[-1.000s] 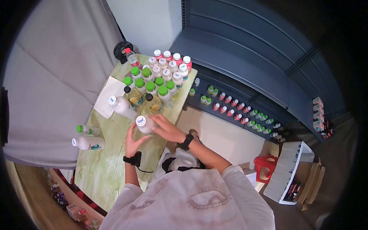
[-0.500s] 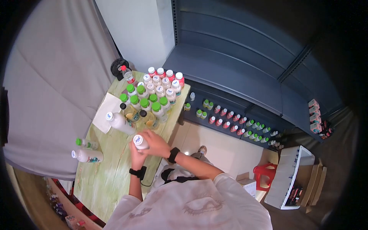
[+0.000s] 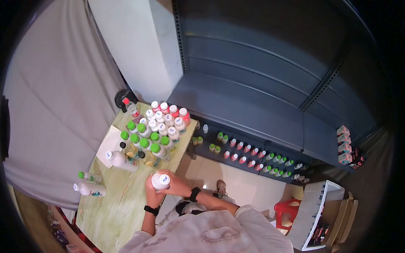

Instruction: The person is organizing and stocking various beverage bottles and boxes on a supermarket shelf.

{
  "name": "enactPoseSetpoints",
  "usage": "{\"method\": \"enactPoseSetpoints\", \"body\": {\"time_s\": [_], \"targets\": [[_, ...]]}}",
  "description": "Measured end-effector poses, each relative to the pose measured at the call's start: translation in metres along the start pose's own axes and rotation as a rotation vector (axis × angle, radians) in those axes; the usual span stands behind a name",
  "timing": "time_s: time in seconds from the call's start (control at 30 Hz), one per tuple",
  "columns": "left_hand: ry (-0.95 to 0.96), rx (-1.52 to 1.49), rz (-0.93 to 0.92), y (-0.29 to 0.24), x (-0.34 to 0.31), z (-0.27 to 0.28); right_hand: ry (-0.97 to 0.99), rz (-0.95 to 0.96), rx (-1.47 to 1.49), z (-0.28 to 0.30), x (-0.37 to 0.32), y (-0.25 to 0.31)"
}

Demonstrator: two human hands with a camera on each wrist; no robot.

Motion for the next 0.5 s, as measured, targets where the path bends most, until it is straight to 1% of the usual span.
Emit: {"method": "enactPoseSetpoints", "body": {"time_s": [0.03,0.07,0.13,0.17,0.2,0.23,0.27,0.3,0.4,0.5], "targets": [[0.009,0.012,-0.016,-0.004,0.004,-0.004,-0.002,-0.018,0.048,0.007,-0.001,-0.005],[0.017,0.022,-0.032,-0.006,0.007,-0.010,-0.015,0.038,0.101,0.014,-0.002,-0.009],[0.018,0.008,-0.019,-0.016,0.011,-0.022,-0.007,-0.006,-0.023,0.038,-0.008,0.005],[0.013,-0.070,0.009,-0.024,0.015,-0.030,0.004,-0.028,-0.082,0.048,-0.010,0.011],[0.006,-0.145,0.039,-0.033,0.020,-0.036,-0.016,0.016,-0.114,0.059,-0.011,0.014],[-0.005,-0.219,0.070,-0.045,0.026,-0.038,0.009,0.053,-0.110,0.075,-0.013,0.024],[-0.005,-0.207,0.023,-0.061,0.036,-0.042,0.035,0.091,-0.105,0.096,-0.013,0.035],[-0.046,-0.243,0.020,-0.071,0.047,-0.051,0.060,0.127,-0.101,0.116,-0.011,0.044],[-0.145,-0.325,0.020,-0.094,0.069,-0.085,0.030,0.139,-0.289,0.167,-0.009,0.049],[-0.149,-0.389,-0.003,-0.125,0.103,-0.106,0.001,0.124,-0.231,0.213,-0.014,0.077]]}}
Point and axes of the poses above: each hand's wrist, its own x-axis towards the middle knuckle, its own z-axis out of the back of the hand, y = z × x, the point moved 1 cm from there along x, towards the middle knuckle, and after that the axes turned 8 degrees about -z, right-handed, at the moved point
